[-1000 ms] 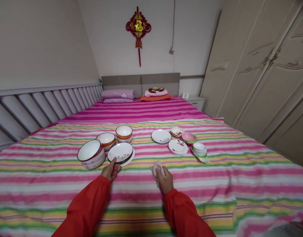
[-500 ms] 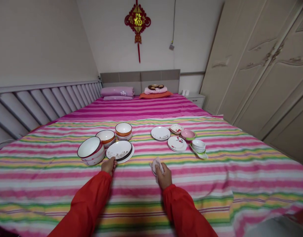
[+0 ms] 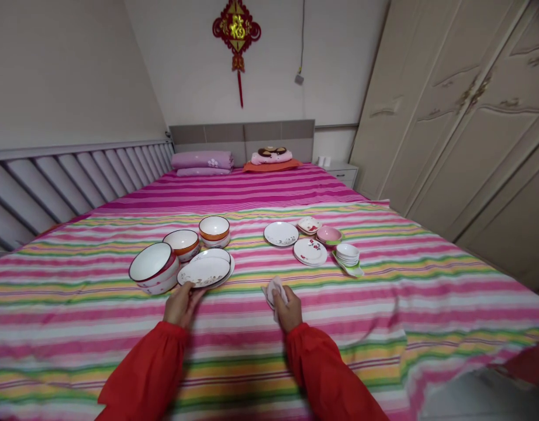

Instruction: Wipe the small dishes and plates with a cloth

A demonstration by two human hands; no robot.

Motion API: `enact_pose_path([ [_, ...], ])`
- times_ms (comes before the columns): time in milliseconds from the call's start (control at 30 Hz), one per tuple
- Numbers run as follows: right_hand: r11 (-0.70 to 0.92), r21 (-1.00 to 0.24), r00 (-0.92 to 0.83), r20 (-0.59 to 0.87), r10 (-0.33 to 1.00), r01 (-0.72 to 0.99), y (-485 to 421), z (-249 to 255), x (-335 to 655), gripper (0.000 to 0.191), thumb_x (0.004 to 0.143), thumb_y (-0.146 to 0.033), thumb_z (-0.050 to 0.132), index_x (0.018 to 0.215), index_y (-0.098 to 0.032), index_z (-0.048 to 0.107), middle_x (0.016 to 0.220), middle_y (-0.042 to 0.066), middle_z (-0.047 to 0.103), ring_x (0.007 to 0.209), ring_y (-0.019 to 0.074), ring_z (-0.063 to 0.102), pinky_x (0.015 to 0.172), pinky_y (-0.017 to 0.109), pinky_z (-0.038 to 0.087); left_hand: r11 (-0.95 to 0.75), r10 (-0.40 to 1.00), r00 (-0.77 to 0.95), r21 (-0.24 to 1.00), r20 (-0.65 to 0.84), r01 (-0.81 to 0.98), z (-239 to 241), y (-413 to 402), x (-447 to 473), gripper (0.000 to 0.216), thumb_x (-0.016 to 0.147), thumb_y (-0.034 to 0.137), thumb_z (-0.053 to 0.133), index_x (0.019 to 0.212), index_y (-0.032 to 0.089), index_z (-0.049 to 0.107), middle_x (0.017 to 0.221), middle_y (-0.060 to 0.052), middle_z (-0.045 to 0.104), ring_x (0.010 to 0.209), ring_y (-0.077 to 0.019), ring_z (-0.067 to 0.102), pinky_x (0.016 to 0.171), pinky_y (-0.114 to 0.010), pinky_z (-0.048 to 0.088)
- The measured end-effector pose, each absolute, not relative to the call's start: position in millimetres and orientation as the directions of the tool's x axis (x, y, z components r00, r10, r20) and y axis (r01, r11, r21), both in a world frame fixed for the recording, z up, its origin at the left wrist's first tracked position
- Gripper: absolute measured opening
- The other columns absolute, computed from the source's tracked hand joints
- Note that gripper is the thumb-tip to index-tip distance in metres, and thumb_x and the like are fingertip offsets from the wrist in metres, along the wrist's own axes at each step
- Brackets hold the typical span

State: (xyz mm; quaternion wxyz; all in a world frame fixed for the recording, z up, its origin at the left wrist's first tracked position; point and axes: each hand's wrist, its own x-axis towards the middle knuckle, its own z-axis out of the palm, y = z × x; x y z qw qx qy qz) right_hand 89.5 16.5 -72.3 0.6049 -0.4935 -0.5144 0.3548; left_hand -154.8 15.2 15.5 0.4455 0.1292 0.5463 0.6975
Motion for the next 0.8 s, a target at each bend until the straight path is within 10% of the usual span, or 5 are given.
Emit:
enact_pose_path([
  [533, 0.26, -0.965, 0.345, 0.23, 0.91, -0.043, 19.2, -72.8, 95.9, 0.037, 0.08, -0.052, 0.05, 0.085, -0.016, 0.059, 0.074, 0.001, 0.062, 0.069, 0.0157, 0.055, 0.064, 0.026, 0.043, 0.305, 0.942, 0.141, 0.599, -0.306, -0.74, -34.2, 25.4, -65.3, 0.082, 0.054, -0.01, 0.042, 0.131, 0.018, 0.041, 0.12, -0.009, 0.061, 0.112, -0.0273, 0.055, 0.097, -0.046, 0.043],
  [800, 0.197, -0.966, 0.512, 0.085, 0.855, -0.17, 15.7, -67.7, 102.1, 0.036, 0.078, -0.052, 0.048, 0.08, -0.016, 0.056, 0.07, 0.0, 0.059, 0.067, 0.0155, 0.055, 0.061, 0.026, 0.044, 0.26, 0.965, 0.183, 0.568, -0.19, -0.781, -71.1, 26.5, -71.0, 0.084, 0.058, -0.009, 0.044, 0.134, 0.024, 0.036, 0.127, -0.007, 0.057, 0.119, -0.0275, 0.048, 0.105, -0.052, 0.031],
])
